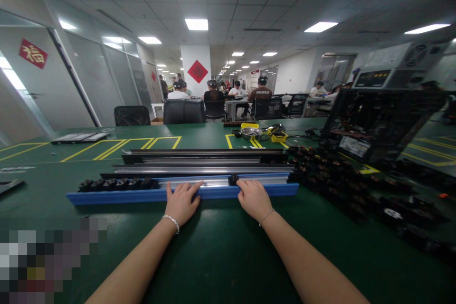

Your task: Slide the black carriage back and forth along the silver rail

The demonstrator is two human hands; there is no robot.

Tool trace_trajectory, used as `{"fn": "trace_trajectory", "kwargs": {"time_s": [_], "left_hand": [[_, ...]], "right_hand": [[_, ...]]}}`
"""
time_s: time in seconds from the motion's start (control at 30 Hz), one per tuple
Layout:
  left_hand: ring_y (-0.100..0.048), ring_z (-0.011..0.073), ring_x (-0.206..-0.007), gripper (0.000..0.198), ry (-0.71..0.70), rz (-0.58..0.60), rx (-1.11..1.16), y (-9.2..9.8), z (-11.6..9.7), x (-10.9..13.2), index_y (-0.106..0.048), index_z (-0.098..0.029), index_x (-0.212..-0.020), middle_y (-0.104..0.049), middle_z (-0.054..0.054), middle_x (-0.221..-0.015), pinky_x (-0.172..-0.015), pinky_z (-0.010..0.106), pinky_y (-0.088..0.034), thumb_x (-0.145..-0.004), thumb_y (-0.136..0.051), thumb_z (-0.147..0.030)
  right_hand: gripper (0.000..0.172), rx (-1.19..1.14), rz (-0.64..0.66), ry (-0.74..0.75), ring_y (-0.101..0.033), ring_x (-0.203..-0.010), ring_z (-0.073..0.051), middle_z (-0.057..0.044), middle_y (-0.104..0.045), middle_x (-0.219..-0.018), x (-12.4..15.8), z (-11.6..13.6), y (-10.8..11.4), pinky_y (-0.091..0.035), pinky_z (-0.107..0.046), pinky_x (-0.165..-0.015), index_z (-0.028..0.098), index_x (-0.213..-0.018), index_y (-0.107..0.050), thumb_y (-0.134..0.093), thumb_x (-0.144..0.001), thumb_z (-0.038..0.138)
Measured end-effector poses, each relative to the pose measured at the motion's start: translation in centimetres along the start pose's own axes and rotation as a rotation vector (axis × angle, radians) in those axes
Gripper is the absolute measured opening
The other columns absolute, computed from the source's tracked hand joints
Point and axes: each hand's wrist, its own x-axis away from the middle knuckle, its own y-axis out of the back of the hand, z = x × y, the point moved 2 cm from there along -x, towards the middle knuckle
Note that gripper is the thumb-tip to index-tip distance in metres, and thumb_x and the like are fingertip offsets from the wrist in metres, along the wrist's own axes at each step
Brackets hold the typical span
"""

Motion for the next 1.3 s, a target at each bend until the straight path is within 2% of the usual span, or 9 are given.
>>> {"fn": "trace_trajectory", "kwargs": {"time_s": [0.47,0.73,0.9,1.0,1.07,1.13,1.3], "left_hand": [[-0.049,0.0234,-0.106,0.045,0.003,0.015,-0.018,0.0,0.0,0.0,-0.044,-0.039,-0.126,-0.061,0.002,-0.1,-0.102,0.061,-0.002,-0.082,-0.044,-0.034],[-0.049,0.0237,-0.105,0.044,-0.011,-0.004,-0.018,-0.1,0.1,0.0,-0.045,-0.038,-0.126,-0.061,0.002,-0.098,-0.102,0.061,-0.002,-0.082,-0.044,-0.034],[-0.05,0.024,-0.105,0.045,-0.01,-0.005,-0.028,-0.3,0.1,-0.1,-0.044,-0.039,-0.126,-0.061,0.002,-0.097,-0.102,0.062,-0.003,-0.082,-0.044,-0.035],[-0.05,0.0237,-0.105,0.045,-0.004,-0.001,-0.026,-0.2,0.1,0.0,-0.044,-0.039,-0.126,-0.061,0.002,-0.097,-0.102,0.061,-0.003,-0.082,-0.044,-0.034],[-0.05,0.0235,-0.104,0.044,0.0,0.0,-0.02,-0.1,0.0,0.0,-0.044,-0.039,-0.126,-0.061,0.002,-0.098,-0.102,0.061,-0.003,-0.082,-0.044,-0.034],[-0.05,0.0234,-0.104,0.044,0.006,0.005,-0.015,-0.1,0.0,-0.1,-0.045,-0.039,-0.126,-0.061,0.002,-0.098,-0.102,0.061,-0.003,-0.082,-0.044,-0.034],[-0.049,0.0229,-0.104,0.044,0.005,-0.001,-0.01,-0.1,0.0,-0.1,-0.045,-0.038,-0.125,-0.061,0.002,-0.096,-0.102,0.061,-0.003,-0.082,-0.045,-0.033]], "right_hand": [[0.021,0.02,-0.033,-0.034,-0.053,-0.083,-0.016,-0.004,-0.064,-0.085,0.0,-0.8,0.4,-0.031,-0.028,-0.082,0.021,-0.087,-0.06,-0.041,-0.079,0.018],[0.018,-0.011,-0.098,-0.053,-0.054,-0.08,-0.016,-0.003,-0.064,-0.081,0.1,-1.2,0.3,-0.031,-0.027,-0.08,0.021,-0.081,-0.059,-0.042,-0.079,0.02],[0.018,-0.094,-0.153,-0.169,-0.054,-0.08,-0.017,-0.004,-0.063,-0.081,0.0,-1.2,0.0,-0.033,-0.028,-0.077,0.019,-0.081,-0.058,-0.043,-0.08,0.029],[0.029,-0.137,-0.226,-0.281,-0.053,-0.091,-0.021,-0.008,-0.063,-0.095,-0.3,-1.3,-0.3,-0.033,-0.031,-0.082,0.016,-0.096,-0.057,-0.047,-0.079,0.037],[0.037,-0.166,-0.255,-0.316,-0.05,-0.1,-0.023,-0.009,-0.062,-0.105,-0.5,-1.2,-0.5,-0.029,-0.035,-0.09,0.016,-0.105,-0.056,-0.049,-0.078,0.04],[0.035,-0.201,-0.255,-0.326,-0.049,-0.104,-0.023,-0.008,-0.062,-0.108,-0.7,-1.2,-0.8,-0.021,-0.041,-0.098,0.019,-0.105,-0.058,-0.048,-0.078,0.04],[0.032,-0.242,-0.248,-0.335,-0.047,-0.108,-0.022,-0.006,-0.062,-0.11,-0.9,-0.9,-0.9,-0.008,-0.048,-0.103,0.022,-0.101,-0.061,-0.049,-0.078,0.041]]}}
